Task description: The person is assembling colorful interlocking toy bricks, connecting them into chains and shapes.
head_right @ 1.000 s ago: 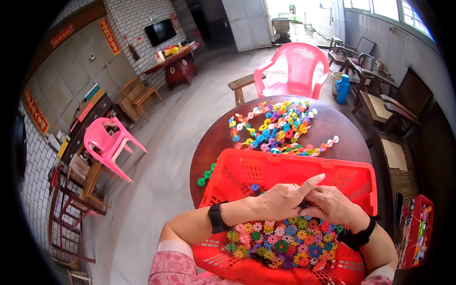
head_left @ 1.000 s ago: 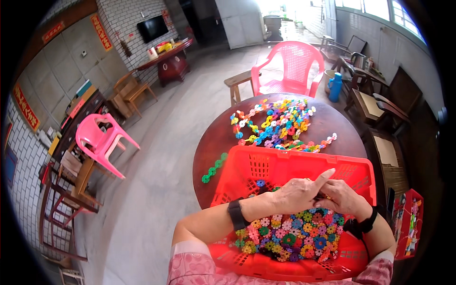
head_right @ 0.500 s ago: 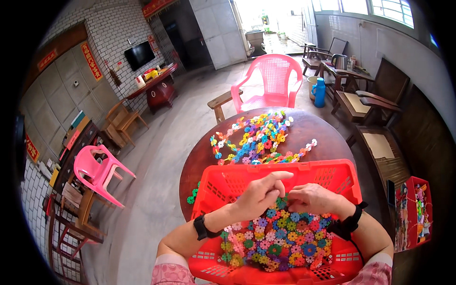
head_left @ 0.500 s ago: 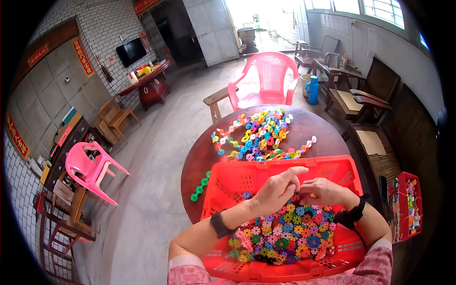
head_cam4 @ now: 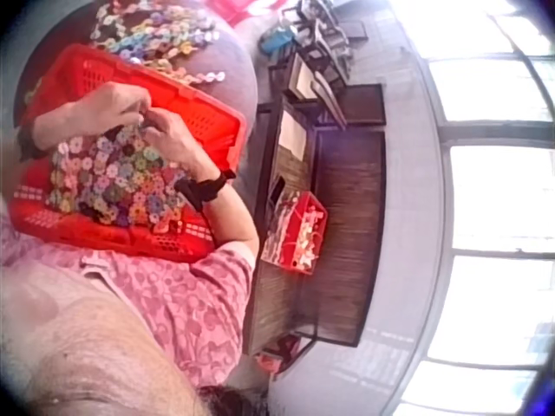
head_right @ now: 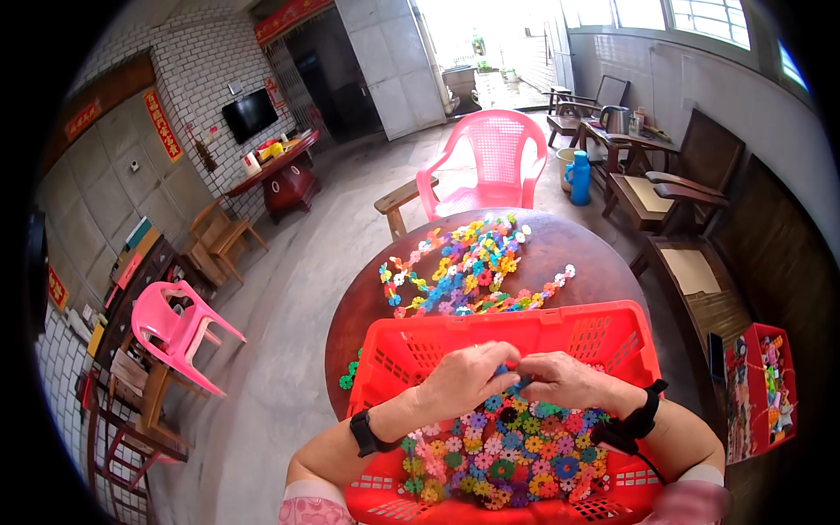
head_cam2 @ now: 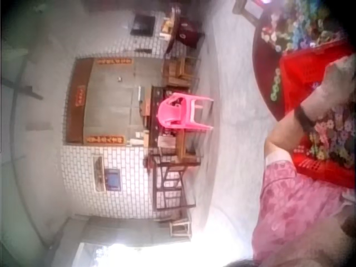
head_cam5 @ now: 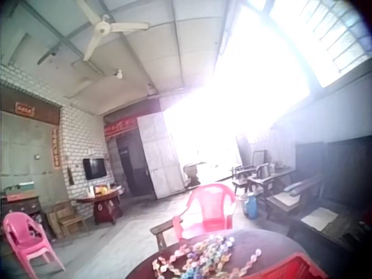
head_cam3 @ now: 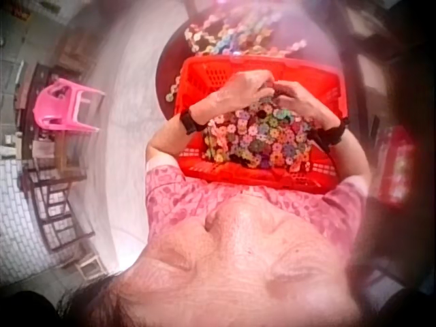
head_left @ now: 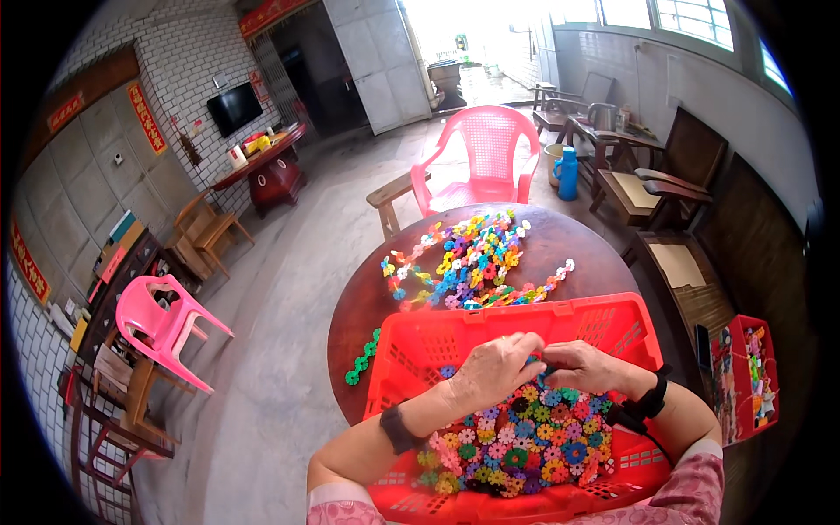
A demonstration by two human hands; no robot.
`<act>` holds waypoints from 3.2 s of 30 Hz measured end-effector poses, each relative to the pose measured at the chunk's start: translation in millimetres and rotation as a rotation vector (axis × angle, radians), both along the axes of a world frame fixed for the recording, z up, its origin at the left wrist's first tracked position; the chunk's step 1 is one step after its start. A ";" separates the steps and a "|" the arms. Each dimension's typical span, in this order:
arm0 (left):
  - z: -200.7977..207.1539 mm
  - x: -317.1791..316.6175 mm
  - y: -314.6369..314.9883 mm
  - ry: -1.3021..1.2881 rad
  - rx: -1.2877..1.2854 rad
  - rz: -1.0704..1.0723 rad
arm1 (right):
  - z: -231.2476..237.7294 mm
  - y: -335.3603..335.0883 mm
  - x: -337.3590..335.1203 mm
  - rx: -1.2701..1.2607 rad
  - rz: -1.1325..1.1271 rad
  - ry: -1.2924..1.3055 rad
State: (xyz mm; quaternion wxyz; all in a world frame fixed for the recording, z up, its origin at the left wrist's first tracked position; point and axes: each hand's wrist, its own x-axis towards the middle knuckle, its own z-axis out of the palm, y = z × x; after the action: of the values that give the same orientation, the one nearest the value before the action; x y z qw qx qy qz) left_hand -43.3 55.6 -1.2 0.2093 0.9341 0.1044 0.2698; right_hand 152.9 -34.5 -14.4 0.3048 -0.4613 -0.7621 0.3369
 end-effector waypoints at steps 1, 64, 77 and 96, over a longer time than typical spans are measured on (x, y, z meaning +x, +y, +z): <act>-3.9 -0.6 2.7 0.176 -0.136 -0.018 | 2.2 -0.7 -1.4 -0.141 -0.018 0.023; 13.4 -13.6 20.2 0.422 0.418 -0.039 | -0.8 23.8 11.8 -0.327 0.062 0.020; -17.5 11.4 19.9 0.079 -0.443 0.095 | -13.4 19.2 -7.6 -0.012 -0.083 -0.182; -5.6 7.0 36.4 0.498 -0.684 -0.123 | -7.8 13.9 -1.5 0.329 0.041 -0.400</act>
State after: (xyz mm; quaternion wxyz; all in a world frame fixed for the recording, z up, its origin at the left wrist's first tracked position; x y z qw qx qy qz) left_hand -36.4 92.0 -6.8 0.4910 0.8521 0.1793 -0.0269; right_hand 151.4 -20.6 -22.3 0.2124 -0.4472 -0.8610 0.1166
